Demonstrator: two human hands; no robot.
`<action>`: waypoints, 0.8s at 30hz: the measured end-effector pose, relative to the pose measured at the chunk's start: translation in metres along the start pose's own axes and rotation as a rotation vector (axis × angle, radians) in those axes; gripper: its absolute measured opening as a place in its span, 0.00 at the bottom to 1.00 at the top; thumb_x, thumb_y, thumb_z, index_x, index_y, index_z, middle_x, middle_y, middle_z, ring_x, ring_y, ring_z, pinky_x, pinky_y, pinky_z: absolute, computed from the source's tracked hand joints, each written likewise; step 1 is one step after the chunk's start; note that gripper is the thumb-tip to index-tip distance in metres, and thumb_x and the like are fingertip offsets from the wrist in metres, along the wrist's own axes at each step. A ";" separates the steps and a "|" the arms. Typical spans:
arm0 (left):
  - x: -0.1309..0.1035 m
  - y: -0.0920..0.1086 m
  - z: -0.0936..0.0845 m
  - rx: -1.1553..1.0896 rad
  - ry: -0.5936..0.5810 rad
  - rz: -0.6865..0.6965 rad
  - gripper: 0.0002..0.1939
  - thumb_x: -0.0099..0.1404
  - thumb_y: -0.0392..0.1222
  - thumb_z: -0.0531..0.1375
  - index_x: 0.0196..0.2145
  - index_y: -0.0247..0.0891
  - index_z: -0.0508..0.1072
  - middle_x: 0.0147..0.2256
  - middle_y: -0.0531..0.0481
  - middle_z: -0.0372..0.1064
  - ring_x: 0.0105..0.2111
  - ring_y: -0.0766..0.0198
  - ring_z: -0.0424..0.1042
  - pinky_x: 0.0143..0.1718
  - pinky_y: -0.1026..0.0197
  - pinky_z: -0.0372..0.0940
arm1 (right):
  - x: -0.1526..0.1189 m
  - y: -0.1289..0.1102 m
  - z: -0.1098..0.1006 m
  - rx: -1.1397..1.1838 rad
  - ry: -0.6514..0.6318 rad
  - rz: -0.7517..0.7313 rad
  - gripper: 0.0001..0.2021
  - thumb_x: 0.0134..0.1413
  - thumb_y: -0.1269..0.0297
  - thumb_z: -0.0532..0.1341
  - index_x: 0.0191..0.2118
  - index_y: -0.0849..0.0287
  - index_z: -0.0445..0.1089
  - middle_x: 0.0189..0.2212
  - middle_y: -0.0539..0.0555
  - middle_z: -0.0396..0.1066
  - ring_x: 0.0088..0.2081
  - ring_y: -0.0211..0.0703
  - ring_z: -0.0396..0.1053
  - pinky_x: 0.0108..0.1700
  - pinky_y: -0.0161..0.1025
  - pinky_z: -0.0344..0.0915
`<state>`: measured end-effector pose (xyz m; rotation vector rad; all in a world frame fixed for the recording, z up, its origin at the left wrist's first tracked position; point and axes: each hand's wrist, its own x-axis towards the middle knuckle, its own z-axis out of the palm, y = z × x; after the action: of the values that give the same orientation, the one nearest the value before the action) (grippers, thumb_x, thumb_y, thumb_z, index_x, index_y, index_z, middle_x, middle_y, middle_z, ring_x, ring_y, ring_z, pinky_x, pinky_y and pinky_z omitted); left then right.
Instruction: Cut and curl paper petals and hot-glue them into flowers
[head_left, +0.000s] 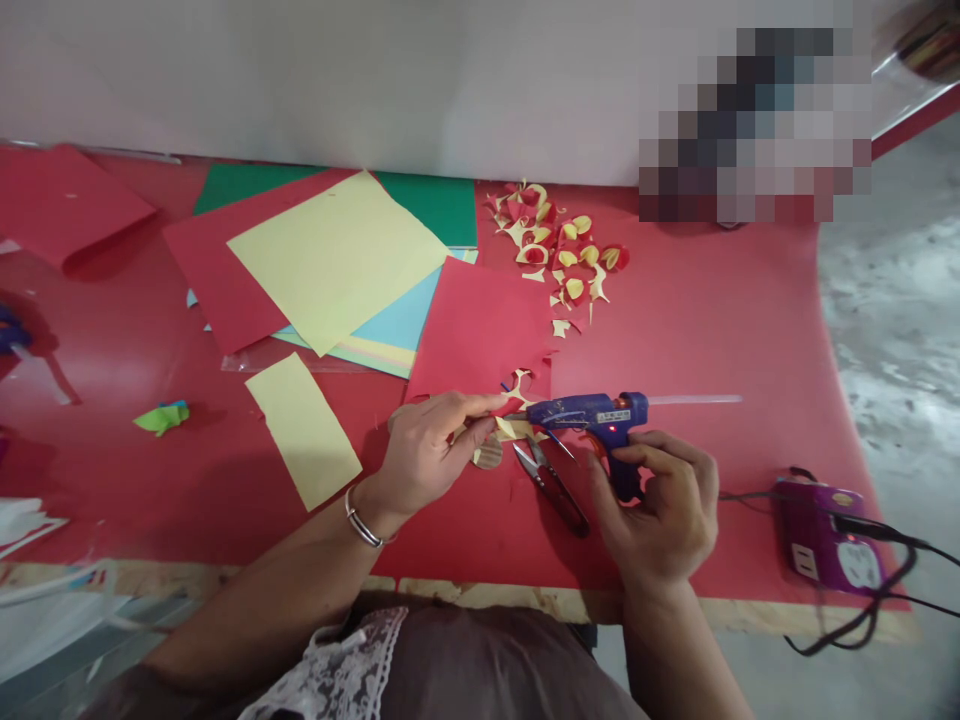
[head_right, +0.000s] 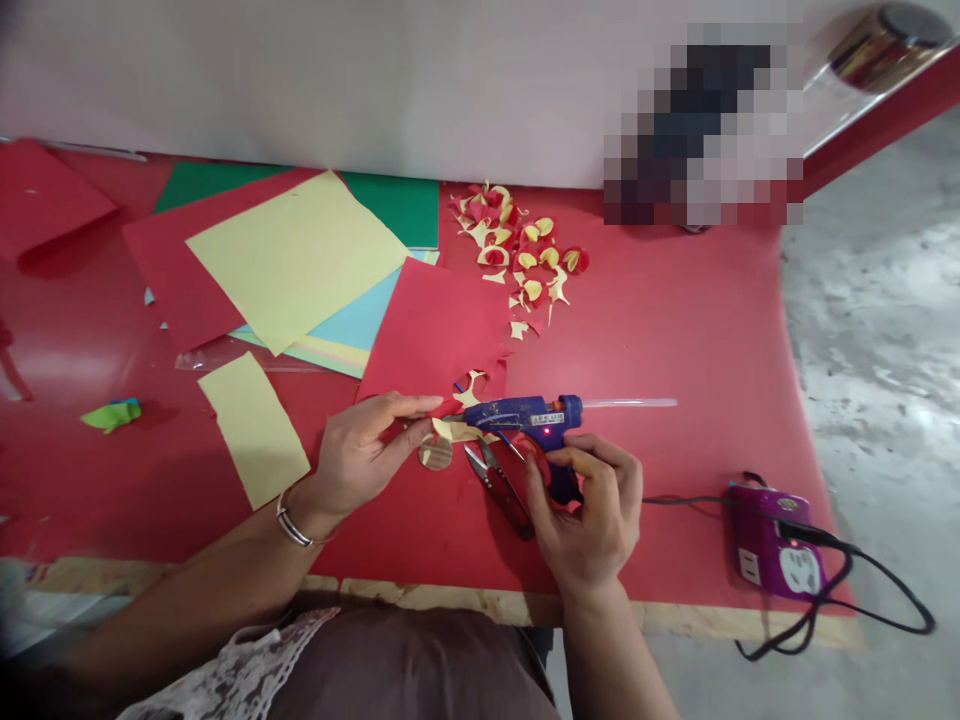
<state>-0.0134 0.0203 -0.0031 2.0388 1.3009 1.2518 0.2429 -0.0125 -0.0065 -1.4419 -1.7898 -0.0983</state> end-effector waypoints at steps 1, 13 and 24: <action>0.000 0.000 0.000 -0.002 0.002 -0.003 0.09 0.76 0.36 0.64 0.52 0.41 0.79 0.37 0.50 0.84 0.35 0.66 0.83 0.39 0.64 0.77 | 0.000 0.000 0.000 -0.001 0.000 -0.003 0.13 0.57 0.68 0.76 0.43 0.56 0.73 0.41 0.55 0.76 0.44 0.48 0.78 0.46 0.44 0.77; 0.001 0.001 -0.001 -0.028 -0.001 -0.036 0.09 0.75 0.35 0.65 0.51 0.41 0.80 0.36 0.50 0.85 0.34 0.67 0.83 0.38 0.66 0.76 | 0.000 0.000 -0.001 -0.004 0.008 -0.003 0.13 0.56 0.69 0.75 0.43 0.57 0.73 0.40 0.54 0.76 0.43 0.48 0.78 0.45 0.44 0.77; 0.002 0.001 0.000 -0.033 0.014 -0.051 0.09 0.75 0.34 0.65 0.51 0.41 0.80 0.35 0.50 0.84 0.31 0.68 0.82 0.34 0.66 0.74 | 0.002 -0.002 0.000 -0.009 0.009 0.008 0.12 0.58 0.68 0.75 0.42 0.55 0.73 0.40 0.54 0.76 0.43 0.48 0.78 0.44 0.46 0.77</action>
<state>-0.0128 0.0209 -0.0010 1.9660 1.3214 1.2581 0.2415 -0.0118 -0.0043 -1.4524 -1.7783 -0.1085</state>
